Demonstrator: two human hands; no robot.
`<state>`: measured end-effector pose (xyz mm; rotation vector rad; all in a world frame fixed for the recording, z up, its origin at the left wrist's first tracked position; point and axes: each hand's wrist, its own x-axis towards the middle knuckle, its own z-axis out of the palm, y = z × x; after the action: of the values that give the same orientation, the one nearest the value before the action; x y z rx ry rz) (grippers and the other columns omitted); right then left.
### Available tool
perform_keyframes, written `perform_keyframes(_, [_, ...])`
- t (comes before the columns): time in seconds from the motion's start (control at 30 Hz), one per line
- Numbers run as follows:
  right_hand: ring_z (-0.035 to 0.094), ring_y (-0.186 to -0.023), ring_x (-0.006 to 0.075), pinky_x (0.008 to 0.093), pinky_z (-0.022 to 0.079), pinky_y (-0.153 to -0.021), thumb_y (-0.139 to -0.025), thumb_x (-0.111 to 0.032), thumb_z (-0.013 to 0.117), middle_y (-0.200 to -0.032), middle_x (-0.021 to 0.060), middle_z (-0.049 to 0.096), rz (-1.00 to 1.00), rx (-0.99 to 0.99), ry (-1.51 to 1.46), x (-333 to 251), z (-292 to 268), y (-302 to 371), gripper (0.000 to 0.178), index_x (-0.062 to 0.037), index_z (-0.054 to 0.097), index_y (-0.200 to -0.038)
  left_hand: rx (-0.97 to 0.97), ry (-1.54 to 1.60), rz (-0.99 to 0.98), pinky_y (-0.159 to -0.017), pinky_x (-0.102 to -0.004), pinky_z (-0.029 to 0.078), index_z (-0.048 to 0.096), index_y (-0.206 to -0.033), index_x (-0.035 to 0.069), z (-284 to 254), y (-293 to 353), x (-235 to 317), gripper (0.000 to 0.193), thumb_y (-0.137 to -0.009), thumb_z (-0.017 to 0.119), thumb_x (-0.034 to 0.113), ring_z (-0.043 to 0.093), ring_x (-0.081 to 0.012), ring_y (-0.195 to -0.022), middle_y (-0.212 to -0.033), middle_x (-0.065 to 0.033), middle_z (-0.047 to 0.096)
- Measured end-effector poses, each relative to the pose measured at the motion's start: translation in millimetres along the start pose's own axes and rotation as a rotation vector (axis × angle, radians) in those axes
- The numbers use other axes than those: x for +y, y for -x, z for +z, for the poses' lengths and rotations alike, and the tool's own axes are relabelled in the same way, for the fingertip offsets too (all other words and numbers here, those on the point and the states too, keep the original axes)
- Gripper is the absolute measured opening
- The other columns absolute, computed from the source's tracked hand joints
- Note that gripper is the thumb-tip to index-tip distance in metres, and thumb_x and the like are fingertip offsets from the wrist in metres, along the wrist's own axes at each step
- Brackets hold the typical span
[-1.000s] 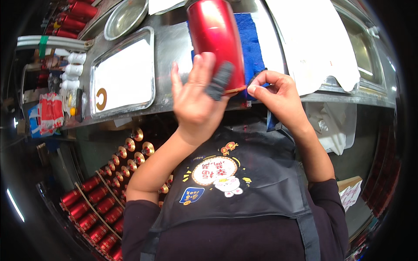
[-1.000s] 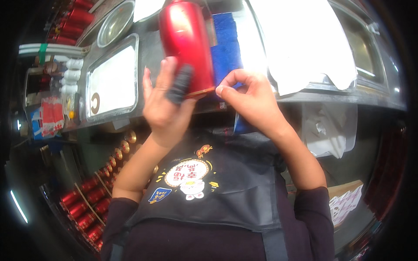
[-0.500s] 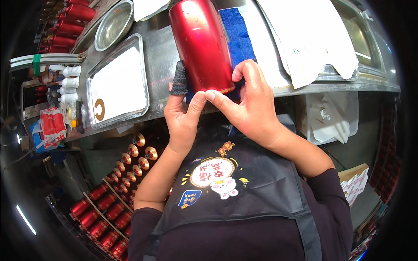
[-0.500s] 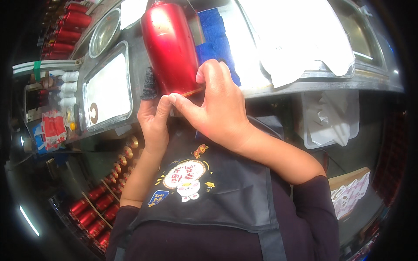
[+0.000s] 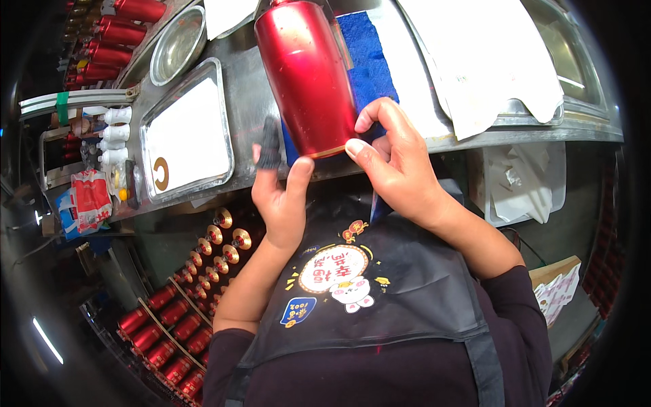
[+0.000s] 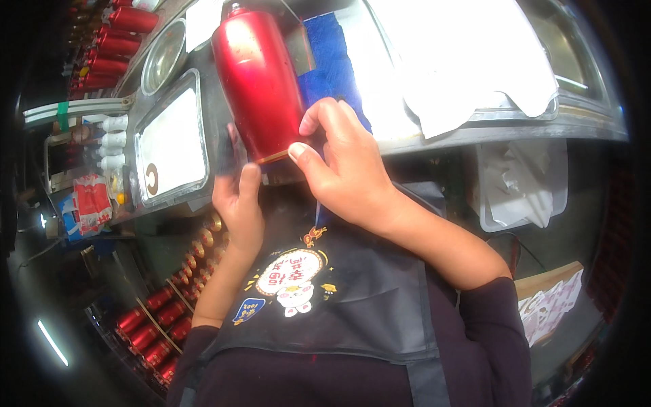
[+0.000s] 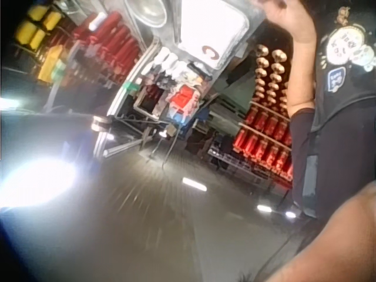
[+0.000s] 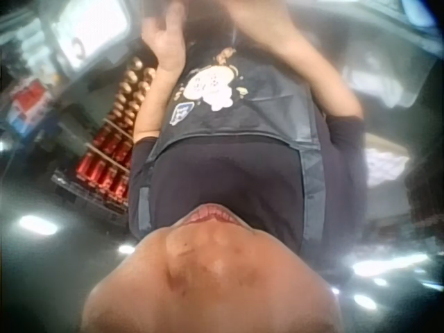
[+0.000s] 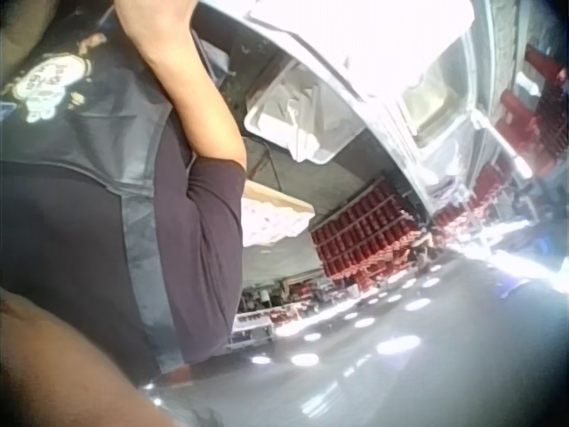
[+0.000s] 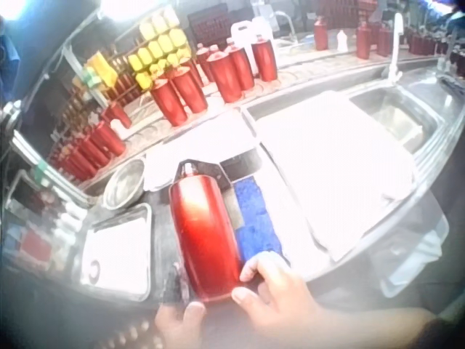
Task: The person applies gold circular labels to the necks of red bottles, then affixes rectangular paper labels to the bottle bodies. They wipe the bottles with a blue cloth and place the finished bottles on a nearby tray.
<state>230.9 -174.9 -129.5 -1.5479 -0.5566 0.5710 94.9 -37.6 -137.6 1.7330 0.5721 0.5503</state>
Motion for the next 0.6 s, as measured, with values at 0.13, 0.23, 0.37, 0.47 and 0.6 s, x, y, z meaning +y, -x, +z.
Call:
perform_keyframes(0.13, [0.052,-0.067,0.0151,0.0288,0.042,-0.06,-0.089,-0.014,0.07,-0.095,0.0086,0.051,0.053,-0.003,-0.024,-1.7,1.6,-1.1,0.025,-0.0023,0.051,-0.1,-0.047,-0.429,0.313,-0.12,-0.0577,0.004,0.059,-0.133,-0.004,-10.4,17.2,-7.0,0.049,-0.09,0.072,0.016,0.043,-0.0336,-0.143,-0.145,-0.0212,0.054])
perform_keyframes(0.23, [0.058,-0.074,0.0282,0.0381,0.049,-0.065,-0.085,-0.025,0.075,-0.095,0.0132,0.052,-0.022,0.059,0.149,-4.4,9.0,-0.9,0.037,-0.0023,0.05,-0.099,-0.124,-0.55,0.351,-0.121,-0.0567,0.0,0.057,-0.136,-0.002,-12.0,21.4,-14.6,0.047,-0.093,0.067,0.015,0.041,-0.0316,-0.144,-0.145,-0.0205,0.054])
perform_keyframes(0.37, [0.059,-0.08,0.033,0.0423,0.051,-0.067,-0.084,-0.026,0.076,-0.093,0.0137,0.051,-0.094,0.088,0.257,-3.6,14.8,-2.3,0.04,-0.0026,0.047,-0.1,-0.11,-0.631,0.434,-0.12,-0.0583,0.002,0.059,-0.133,-0.004,-10.5,19.3,-16.5,0.045,-0.092,0.069,0.014,0.045,-0.034,-0.142,-0.143,-0.0223,0.056])
perform_keyframes(0.47, [0.058,-0.08,0.0328,0.0421,0.05,-0.068,-0.085,-0.023,0.074,-0.093,0.0141,0.051,-0.102,0.089,0.23,0.2,13.9,-2.1,0.037,-0.0028,0.048,-0.1,-0.092,-0.663,0.467,-0.119,-0.0608,0.003,0.062,-0.128,-0.003,-8.7,17.7,-11.3,0.042,-0.09,0.07,0.014,0.047,-0.0365,-0.139,-0.141,-0.023,0.056])
perform_keyframes(0.6, [0.057,-0.081,0.0323,0.0402,0.049,-0.07,-0.087,-0.017,0.071,-0.094,0.0147,0.052,-0.097,0.088,0.148,6.6,12.8,-1.6,0.03,-0.0027,0.048,-0.101,-0.07,-0.757,0.507,-0.117,-0.0657,0.007,0.07,-0.116,0.0,-6.1,12.4,-1.6,0.036,-0.085,0.075,0.016,0.052,-0.0393,-0.134,-0.14,-0.0225,0.058])
